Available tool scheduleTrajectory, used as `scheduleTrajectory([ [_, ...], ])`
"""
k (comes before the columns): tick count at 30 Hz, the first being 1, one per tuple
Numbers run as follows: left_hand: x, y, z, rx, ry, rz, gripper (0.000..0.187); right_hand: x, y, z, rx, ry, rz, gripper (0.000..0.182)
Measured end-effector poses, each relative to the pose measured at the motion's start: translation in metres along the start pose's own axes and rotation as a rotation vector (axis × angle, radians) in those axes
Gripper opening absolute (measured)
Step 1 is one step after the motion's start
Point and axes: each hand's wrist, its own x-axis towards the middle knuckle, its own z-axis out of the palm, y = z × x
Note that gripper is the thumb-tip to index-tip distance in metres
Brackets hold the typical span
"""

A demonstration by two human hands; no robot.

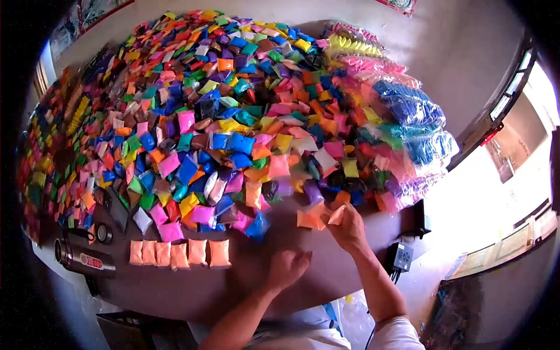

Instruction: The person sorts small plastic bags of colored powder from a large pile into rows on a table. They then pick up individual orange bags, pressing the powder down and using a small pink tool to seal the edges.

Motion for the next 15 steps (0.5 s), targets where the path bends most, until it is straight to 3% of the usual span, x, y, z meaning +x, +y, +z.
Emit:
scheduleTrajectory([
  [1, 0.0, -0.001, -0.002, -0.045, -0.04, -0.025, 0.032, -0.007, 0.002, -0.002, -0.122, 0.137, -0.007, 0.043],
  [3, 0.0, -0.001, -0.003, -0.095, -0.076, -0.049, 0.033, -0.024, -0.001, -0.005, -0.096, 0.144, -0.073, 0.043],
  [5, 0.005, 0.001, -0.003, -0.075, -0.015, 0.117, 0.036, -0.04, -0.012, -0.006, -0.018, 0.103, 0.063, 0.048],
  [7, 0.004, -0.003, -0.002, -0.086, -0.004, 0.131, 0.037, -0.052, -0.003, 0.003, -0.039, 0.12, 0.019, 0.052],
  [9, 0.003, -0.009, 0.0, -0.094, 0.004, 0.141, 0.038, -0.06, -0.009, 0.008, 0.129, -0.039, 0.086, 0.052],
  [11, 0.003, -0.012, 0.0, -0.077, -0.007, 0.147, 0.04, -0.066, 0.0, 0.017, 0.189, -0.095, 0.041, 0.049],
  [13, 0.002, -0.006, -0.007, -0.064, -0.059, 0.118, 0.037, -0.065, 0.008, 0.025, 0.144, -0.143, -0.372, 0.049],
  [15, 0.003, -0.006, -0.008, -0.05, -0.111, 0.084, 0.034, -0.069, 0.002, 0.015, 0.181, -0.229, -0.327, 0.045],
])
